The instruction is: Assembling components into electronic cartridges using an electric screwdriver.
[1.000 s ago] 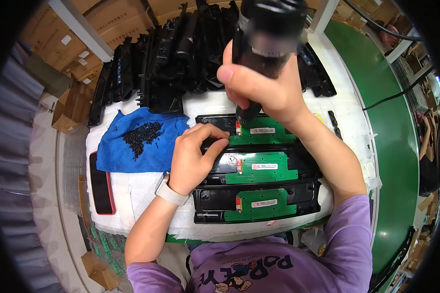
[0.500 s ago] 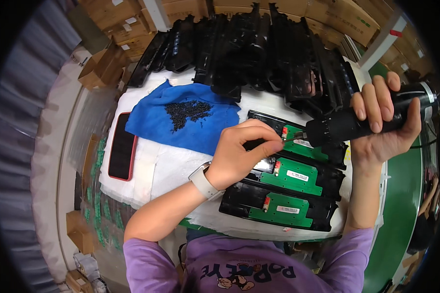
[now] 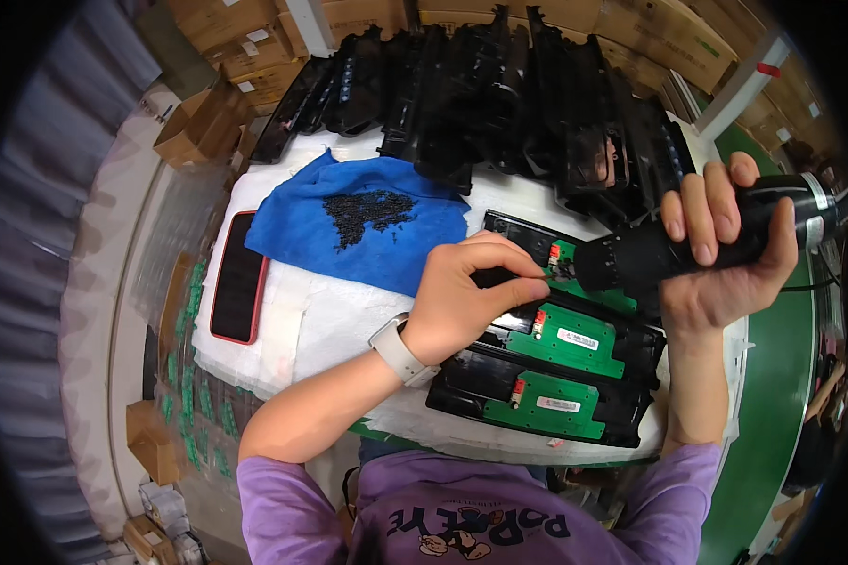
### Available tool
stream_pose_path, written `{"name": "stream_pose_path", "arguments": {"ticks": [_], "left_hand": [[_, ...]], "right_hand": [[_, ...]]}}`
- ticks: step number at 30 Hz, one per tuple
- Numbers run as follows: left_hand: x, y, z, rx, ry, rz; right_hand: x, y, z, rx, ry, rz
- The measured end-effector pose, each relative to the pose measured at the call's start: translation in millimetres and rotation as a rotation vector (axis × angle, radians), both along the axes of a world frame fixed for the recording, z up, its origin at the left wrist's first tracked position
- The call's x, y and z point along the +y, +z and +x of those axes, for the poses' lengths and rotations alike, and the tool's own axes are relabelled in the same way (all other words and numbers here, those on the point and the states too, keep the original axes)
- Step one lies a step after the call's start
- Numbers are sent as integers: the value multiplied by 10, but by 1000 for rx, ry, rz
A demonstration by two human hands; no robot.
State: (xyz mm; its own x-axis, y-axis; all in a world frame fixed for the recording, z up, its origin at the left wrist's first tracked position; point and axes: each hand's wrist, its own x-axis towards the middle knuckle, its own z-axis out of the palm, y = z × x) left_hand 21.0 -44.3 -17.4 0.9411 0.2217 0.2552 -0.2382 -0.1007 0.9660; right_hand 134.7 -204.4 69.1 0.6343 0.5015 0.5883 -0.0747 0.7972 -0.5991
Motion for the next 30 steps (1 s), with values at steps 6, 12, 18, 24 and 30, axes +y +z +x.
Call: {"name": "stream_pose_path", "arguments": {"ticks": [6,12,18,24,30], "left_hand": [[44,34,-3,-93,24,165],[513,346,6,-165,520,961],[1050,304,-148,476,541,1302],[1082,195,-89,423,494,1245],[1053,192,-41,312,569,1167]], "right_hand": [[54,29,67,213,-5,-18],[10,37,171,-70,-261,-327],[13,-14,259,-269,-372,-537],[29,-89,311,-185,-344,-477],[51,-88,284,-273,-397,-562]]}}
